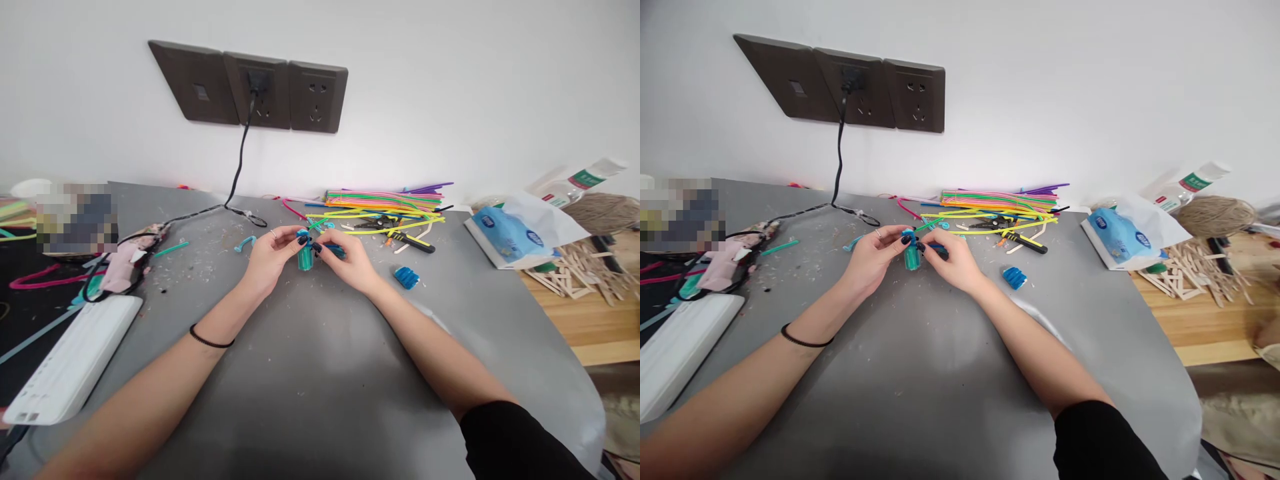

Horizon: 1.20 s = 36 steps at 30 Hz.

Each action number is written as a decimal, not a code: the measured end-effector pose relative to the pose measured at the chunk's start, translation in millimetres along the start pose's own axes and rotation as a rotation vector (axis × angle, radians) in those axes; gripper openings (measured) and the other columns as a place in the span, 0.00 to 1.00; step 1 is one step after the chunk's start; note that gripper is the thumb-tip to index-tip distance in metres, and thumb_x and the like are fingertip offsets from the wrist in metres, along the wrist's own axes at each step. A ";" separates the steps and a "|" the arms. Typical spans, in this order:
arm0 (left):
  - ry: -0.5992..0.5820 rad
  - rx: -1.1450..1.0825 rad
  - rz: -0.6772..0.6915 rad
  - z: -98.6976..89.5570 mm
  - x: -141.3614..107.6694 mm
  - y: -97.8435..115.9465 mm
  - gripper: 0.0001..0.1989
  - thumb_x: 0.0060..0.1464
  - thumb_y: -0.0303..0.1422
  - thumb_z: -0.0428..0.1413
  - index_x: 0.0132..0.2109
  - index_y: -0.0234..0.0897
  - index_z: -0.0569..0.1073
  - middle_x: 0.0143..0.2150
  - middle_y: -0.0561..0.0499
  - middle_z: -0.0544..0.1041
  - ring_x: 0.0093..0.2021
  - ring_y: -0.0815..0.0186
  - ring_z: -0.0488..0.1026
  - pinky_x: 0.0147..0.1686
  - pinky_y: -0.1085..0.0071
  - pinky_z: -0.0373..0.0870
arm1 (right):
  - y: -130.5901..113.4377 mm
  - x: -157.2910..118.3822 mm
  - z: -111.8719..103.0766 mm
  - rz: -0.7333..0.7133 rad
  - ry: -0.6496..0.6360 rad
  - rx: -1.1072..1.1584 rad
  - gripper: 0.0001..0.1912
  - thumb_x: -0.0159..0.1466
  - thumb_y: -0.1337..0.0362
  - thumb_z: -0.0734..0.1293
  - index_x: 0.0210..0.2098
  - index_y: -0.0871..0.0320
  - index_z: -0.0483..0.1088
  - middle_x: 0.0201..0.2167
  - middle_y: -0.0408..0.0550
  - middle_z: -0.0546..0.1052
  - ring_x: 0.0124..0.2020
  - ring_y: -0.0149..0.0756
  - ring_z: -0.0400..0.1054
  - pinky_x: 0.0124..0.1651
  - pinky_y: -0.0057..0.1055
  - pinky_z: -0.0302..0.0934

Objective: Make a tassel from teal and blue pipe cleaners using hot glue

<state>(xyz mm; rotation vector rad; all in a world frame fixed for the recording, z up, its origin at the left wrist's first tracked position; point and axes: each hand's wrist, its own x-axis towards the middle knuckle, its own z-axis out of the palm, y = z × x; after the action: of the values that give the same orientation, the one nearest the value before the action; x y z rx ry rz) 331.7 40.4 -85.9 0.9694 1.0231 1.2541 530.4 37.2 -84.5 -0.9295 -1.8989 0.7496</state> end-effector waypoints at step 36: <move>-0.048 -0.032 -0.045 -2.8 -0.3 -0.3 0.29 0.31 0.45 0.83 0.42 0.39 0.87 0.44 0.44 0.88 0.44 0.57 0.83 0.48 0.62 0.80 | 3.9 0.8 2.8 0.065 -0.034 0.084 0.09 0.72 0.56 0.67 0.39 0.54 0.70 0.37 0.46 0.79 0.38 0.36 0.71 0.45 0.33 0.67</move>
<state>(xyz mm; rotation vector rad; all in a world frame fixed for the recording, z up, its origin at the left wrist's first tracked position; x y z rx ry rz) 329.1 40.2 -86.9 0.9433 0.9796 1.2014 528.8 39.6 -88.4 -0.9348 -1.8587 0.8823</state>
